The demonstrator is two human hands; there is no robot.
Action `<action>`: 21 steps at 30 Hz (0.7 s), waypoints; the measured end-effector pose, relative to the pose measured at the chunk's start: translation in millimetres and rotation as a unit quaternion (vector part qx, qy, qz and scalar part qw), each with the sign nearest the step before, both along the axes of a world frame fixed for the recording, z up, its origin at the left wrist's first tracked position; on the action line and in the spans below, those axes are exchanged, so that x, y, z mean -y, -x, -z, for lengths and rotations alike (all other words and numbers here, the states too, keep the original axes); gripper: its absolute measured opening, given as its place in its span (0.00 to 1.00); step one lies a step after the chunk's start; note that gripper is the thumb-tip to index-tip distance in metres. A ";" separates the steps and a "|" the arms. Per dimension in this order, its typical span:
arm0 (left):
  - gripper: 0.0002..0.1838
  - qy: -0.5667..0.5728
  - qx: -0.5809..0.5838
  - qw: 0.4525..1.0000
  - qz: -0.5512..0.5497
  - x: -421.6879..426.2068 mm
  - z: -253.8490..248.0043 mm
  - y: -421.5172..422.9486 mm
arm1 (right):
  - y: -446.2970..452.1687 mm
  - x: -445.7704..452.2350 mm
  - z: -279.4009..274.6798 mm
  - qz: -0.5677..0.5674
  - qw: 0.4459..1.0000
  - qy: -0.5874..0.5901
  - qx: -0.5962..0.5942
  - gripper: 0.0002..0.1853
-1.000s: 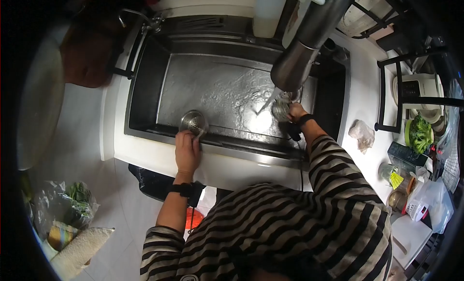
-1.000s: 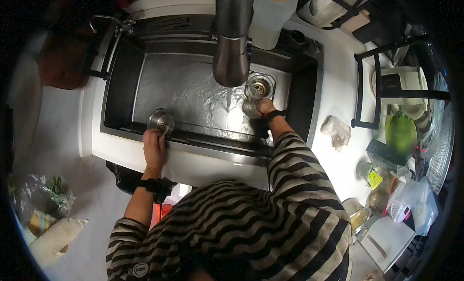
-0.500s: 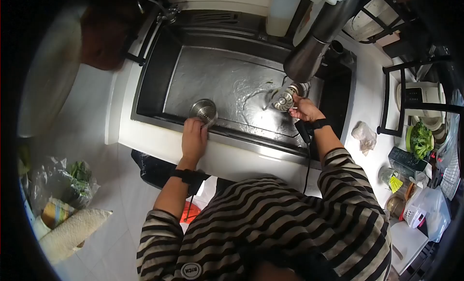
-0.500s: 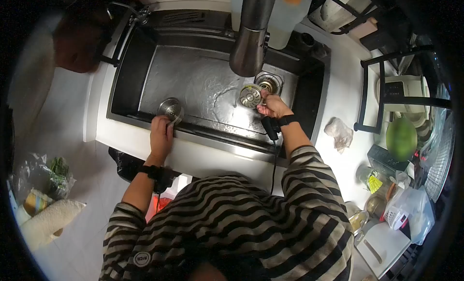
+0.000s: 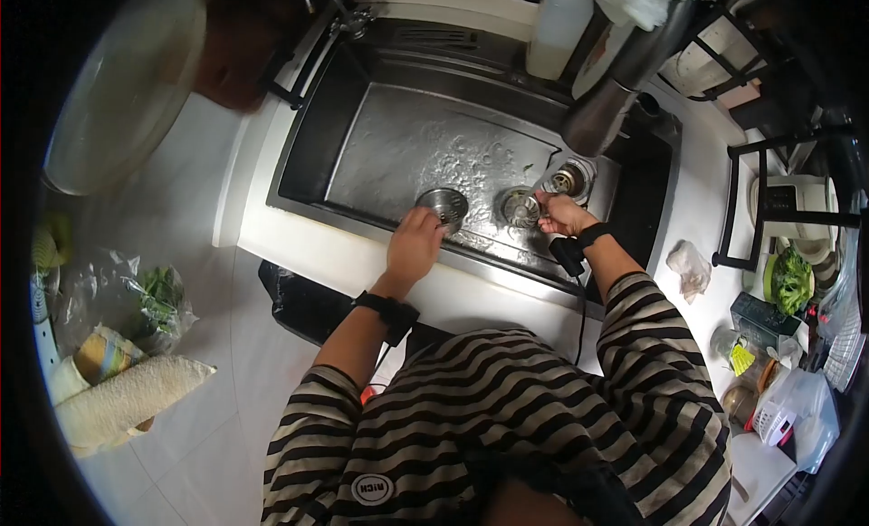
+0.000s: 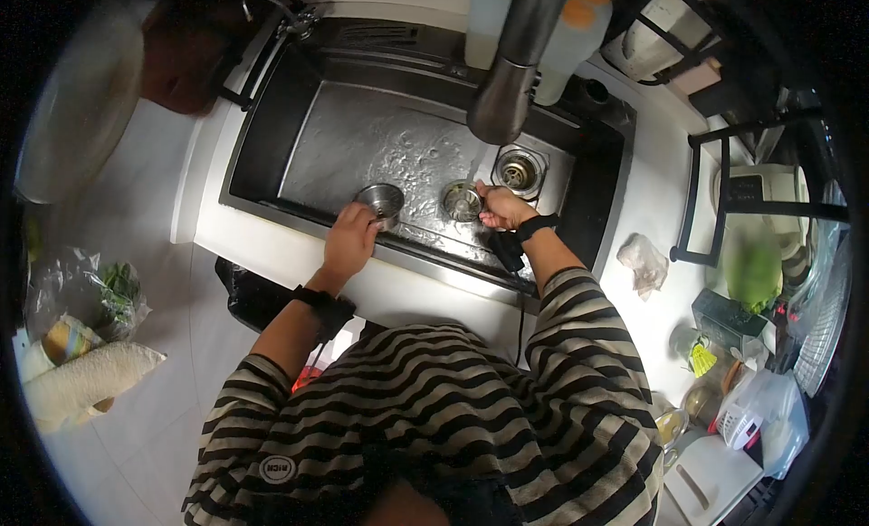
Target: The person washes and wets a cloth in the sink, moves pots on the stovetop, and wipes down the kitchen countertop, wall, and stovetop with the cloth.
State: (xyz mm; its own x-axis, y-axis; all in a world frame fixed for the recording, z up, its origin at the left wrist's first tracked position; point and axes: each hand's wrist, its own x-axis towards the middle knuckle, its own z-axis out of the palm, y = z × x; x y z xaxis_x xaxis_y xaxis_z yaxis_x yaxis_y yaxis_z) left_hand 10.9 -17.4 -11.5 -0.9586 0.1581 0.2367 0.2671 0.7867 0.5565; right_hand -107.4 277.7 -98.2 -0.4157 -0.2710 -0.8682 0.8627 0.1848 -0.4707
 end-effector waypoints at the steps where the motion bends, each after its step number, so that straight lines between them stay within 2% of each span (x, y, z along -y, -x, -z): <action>1: 0.06 0.003 0.002 1.000 0.004 -1.6 1.2 -0.1 | 1.7 3.5 7.2 -0.017 0.999 -0.034 0.006 0.19; 4: 0.06 0.022 0.013 1.000 -0.001 -1.4 0.1 -0.5 | 8.6 12.0 -5.0 -0.165 0.980 -0.098 -0.045 0.28; 5: 0.07 0.030 0.021 0.999 -0.005 -1.4 -1.9 -0.8 | 5.1 20.9 -24.2 -0.177 0.968 -0.128 -0.124 0.31; 8: 0.08 0.038 0.033 0.999 -0.012 -1.1 -2.7 -0.8 | 8.1 24.5 -9.8 -0.245 0.920 -0.237 -0.194 0.32; 9: 0.08 0.038 0.036 0.999 -0.015 -0.7 -1.8 -0.9 | 6.2 27.0 -4.4 -0.222 0.909 -0.252 -0.248 0.33; 12: 0.08 0.040 0.030 0.999 -0.020 0.3 1.6 -1.8 | 6.5 30.1 -0.9 -0.197 0.909 -0.235 -0.282 0.32; 13: 0.08 0.044 0.032 0.998 -0.023 0.7 2.7 -1.6 | 5.5 32.0 -1.1 -0.184 0.929 -0.190 -0.261 0.27; 16: 0.08 0.054 0.035 0.997 -0.030 0.5 5.5 -2.0 | -1.3 25.5 17.2 -0.067 0.978 -0.061 -0.190 0.21; 17: 0.08 0.056 0.034 0.997 -0.030 1.2 5.6 -1.8 | 4.2 21.6 18.6 -0.137 0.980 -0.053 -0.138 0.19; 20: 0.07 0.031 0.030 0.999 -0.030 0.3 3.5 -1.7 | 3.2 16.0 25.5 -0.075 0.992 -0.070 -0.075 0.20; 21: 0.06 0.018 0.028 0.999 -0.030 -0.3 2.8 -1.6 | 5.1 14.0 26.0 -0.088 0.994 -0.041 -0.051 0.29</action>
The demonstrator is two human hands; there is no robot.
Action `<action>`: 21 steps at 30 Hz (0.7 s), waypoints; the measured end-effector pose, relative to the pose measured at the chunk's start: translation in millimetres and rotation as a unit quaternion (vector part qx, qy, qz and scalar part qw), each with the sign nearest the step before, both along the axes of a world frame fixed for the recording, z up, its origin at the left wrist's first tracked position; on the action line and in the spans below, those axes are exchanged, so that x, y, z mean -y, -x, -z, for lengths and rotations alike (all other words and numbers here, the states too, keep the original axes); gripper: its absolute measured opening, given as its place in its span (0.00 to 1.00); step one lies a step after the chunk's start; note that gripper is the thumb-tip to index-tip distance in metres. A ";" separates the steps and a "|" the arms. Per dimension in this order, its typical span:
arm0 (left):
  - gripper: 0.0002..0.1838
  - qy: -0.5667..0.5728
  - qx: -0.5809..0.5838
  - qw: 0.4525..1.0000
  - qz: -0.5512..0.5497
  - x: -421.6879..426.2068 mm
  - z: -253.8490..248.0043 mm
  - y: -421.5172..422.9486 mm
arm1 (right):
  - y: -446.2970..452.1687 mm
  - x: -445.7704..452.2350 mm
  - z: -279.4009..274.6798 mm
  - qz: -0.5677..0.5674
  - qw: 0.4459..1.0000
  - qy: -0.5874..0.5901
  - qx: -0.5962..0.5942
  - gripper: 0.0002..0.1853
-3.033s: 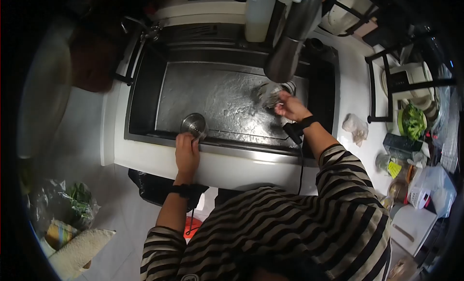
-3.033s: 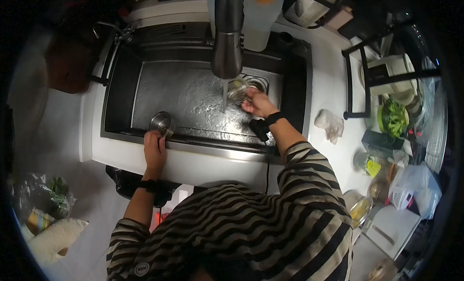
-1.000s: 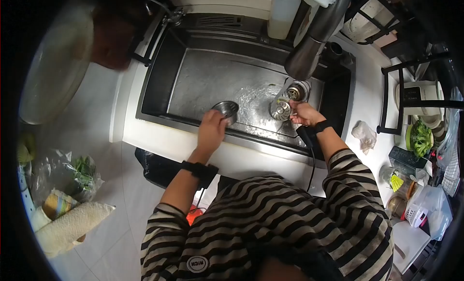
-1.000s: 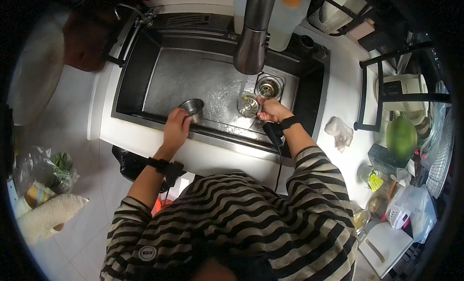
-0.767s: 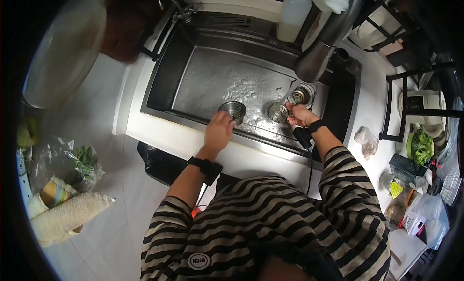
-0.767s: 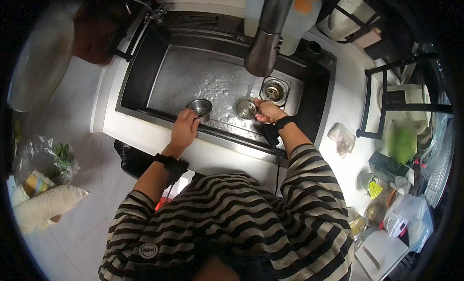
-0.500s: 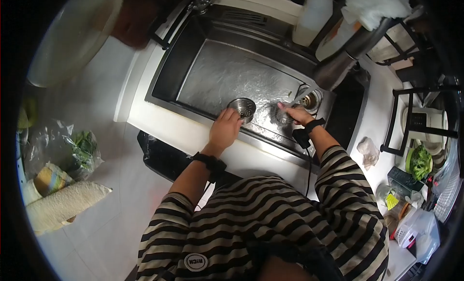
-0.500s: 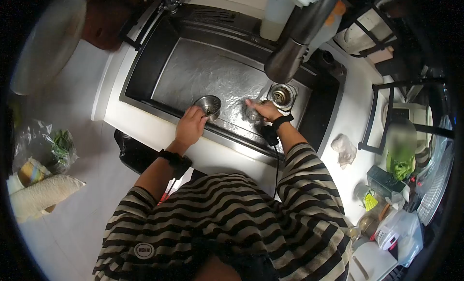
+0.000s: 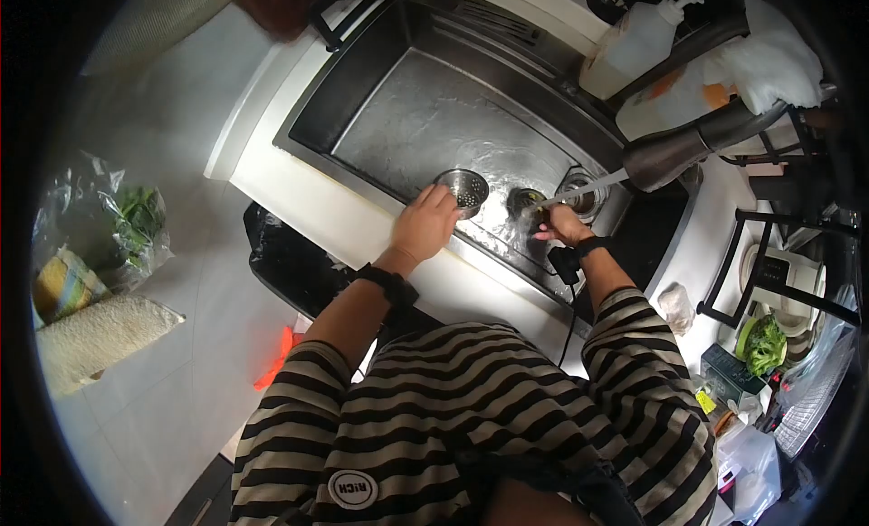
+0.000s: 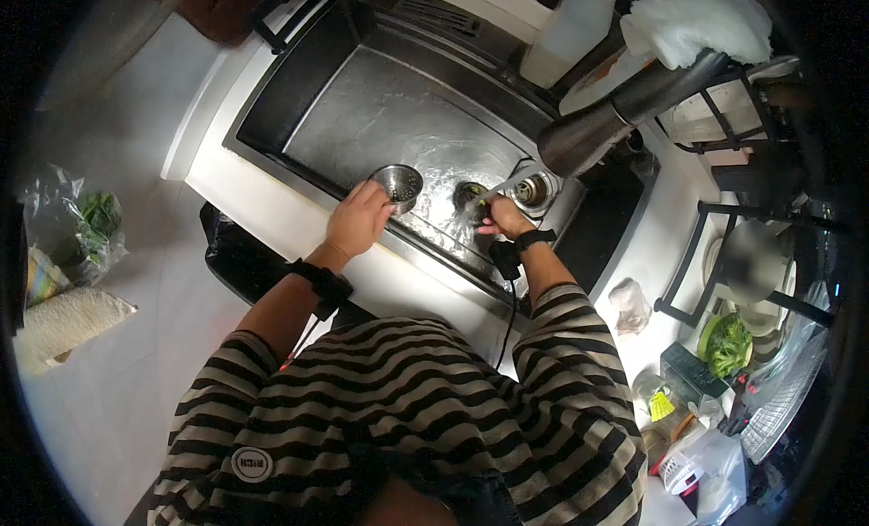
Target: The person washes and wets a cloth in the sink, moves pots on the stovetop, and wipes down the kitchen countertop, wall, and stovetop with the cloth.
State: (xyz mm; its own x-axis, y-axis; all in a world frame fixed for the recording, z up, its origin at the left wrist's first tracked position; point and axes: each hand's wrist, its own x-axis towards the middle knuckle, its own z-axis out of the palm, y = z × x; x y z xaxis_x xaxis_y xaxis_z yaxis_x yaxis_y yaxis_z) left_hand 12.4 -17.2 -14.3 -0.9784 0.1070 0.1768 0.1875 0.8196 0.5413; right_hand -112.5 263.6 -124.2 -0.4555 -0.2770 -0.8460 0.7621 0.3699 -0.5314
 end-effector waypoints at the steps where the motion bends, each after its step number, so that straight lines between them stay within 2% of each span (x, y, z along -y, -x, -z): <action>1: 0.06 0.001 -0.001 1.000 -0.001 0.0 1.4 -0.2 | 1.8 -3.4 -0.1 -0.016 0.999 -0.030 -0.009 0.32; 3: 0.07 0.003 -0.004 1.000 0.000 0.9 4.2 -0.5 | 1.5 9.9 -44.7 -0.046 0.995 -0.089 -0.029 0.39; 4: 0.07 0.003 -0.008 1.000 -0.002 0.8 5.0 -0.8 | 5.1 5.5 -28.5 -0.044 0.990 -0.132 -0.035 0.45; 7: 0.07 0.002 -0.016 1.000 -0.002 -0.1 4.9 -0.5 | 8.2 -0.4 -20.3 -0.200 0.963 -0.149 -0.101 0.43; 8: 0.07 0.003 -0.013 1.000 0.000 0.3 4.3 -0.4 | 7.4 2.8 -28.9 -0.181 0.972 -0.124 -0.083 0.32; 11: 0.07 0.004 0.001 1.000 -0.001 0.7 2.0 -1.0 | 2.8 -4.1 -3.2 0.004 1.000 -0.024 -0.018 0.19; 14: 0.07 0.006 0.003 1.000 0.000 1.2 1.2 -0.8 | -3.0 -4.7 -3.9 0.082 0.996 0.034 0.001 0.12; 17: 0.07 0.009 -0.007 1.000 0.000 1.4 2.8 -0.1 | 0.6 -4.0 -2.7 0.097 0.993 0.041 0.055 0.14; 20: 0.06 0.005 -0.002 1.000 -0.004 0.7 1.8 -0.8 | 3.6 -1.6 -0.1 -0.044 0.997 -0.053 -0.029 0.19; 21: 0.06 0.003 0.003 1.000 -0.006 0.4 0.9 -1.1 | 2.4 -0.6 -0.8 -0.053 0.995 -0.062 -0.056 0.21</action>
